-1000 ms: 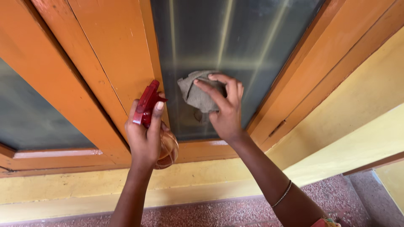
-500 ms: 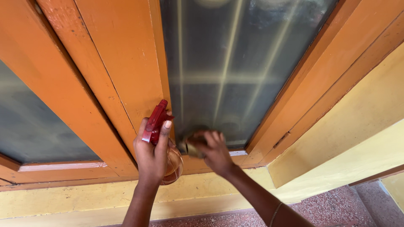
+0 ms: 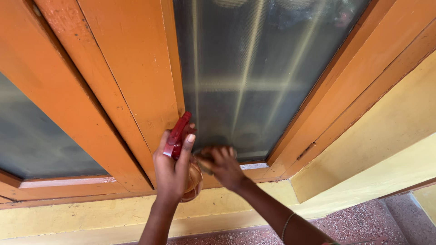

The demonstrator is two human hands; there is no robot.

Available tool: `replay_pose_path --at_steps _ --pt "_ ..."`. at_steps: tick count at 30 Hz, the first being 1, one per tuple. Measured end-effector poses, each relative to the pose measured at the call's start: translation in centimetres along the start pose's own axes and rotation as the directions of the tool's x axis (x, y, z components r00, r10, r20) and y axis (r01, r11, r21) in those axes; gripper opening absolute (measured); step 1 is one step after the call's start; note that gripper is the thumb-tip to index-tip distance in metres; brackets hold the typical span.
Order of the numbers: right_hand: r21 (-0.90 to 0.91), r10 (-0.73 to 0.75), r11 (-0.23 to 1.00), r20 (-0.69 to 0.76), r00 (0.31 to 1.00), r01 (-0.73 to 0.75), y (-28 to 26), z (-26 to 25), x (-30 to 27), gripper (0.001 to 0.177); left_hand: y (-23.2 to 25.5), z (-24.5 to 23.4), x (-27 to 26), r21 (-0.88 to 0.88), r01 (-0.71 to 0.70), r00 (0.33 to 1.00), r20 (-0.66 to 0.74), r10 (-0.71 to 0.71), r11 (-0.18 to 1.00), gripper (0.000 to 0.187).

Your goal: The person cleans a glass pane on an orange wooden door using a spray bottle and a cloth. They repeatedly spray the glass and wipe it with the cloth, focusing on the central area of the pane.

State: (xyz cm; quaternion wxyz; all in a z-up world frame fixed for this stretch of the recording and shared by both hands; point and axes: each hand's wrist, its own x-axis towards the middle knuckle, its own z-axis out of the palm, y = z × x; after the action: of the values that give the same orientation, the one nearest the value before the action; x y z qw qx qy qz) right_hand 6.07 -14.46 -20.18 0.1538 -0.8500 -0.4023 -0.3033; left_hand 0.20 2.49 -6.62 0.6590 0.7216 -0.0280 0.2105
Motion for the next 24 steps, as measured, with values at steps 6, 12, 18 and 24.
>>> replay_pose_path --at_steps 6,12,18,24 --pt "-0.049 0.076 0.996 0.149 0.986 -0.070 -1.4 2.4 -2.2 0.038 -0.4 0.5 -0.8 -0.006 -0.017 1.000 0.023 0.017 1.000 0.033" --pt "-0.076 0.172 0.985 0.282 0.944 -0.157 0.4 1.3 -5.1 0.058 -0.3 1.3 -0.8 -0.007 0.044 0.998 0.049 -0.043 0.999 0.034" --pt "-0.207 0.453 0.887 0.214 0.866 -0.413 4.6 -3.1 -11.6 0.072 -0.2 2.2 -1.0 -0.026 0.048 0.995 0.083 -0.046 0.999 0.036" --pt "-0.099 0.581 0.813 0.073 0.811 -0.574 4.0 -6.8 -11.1 0.074 -0.4 3.3 -1.1 -0.043 0.068 0.993 0.099 -0.063 0.997 0.037"
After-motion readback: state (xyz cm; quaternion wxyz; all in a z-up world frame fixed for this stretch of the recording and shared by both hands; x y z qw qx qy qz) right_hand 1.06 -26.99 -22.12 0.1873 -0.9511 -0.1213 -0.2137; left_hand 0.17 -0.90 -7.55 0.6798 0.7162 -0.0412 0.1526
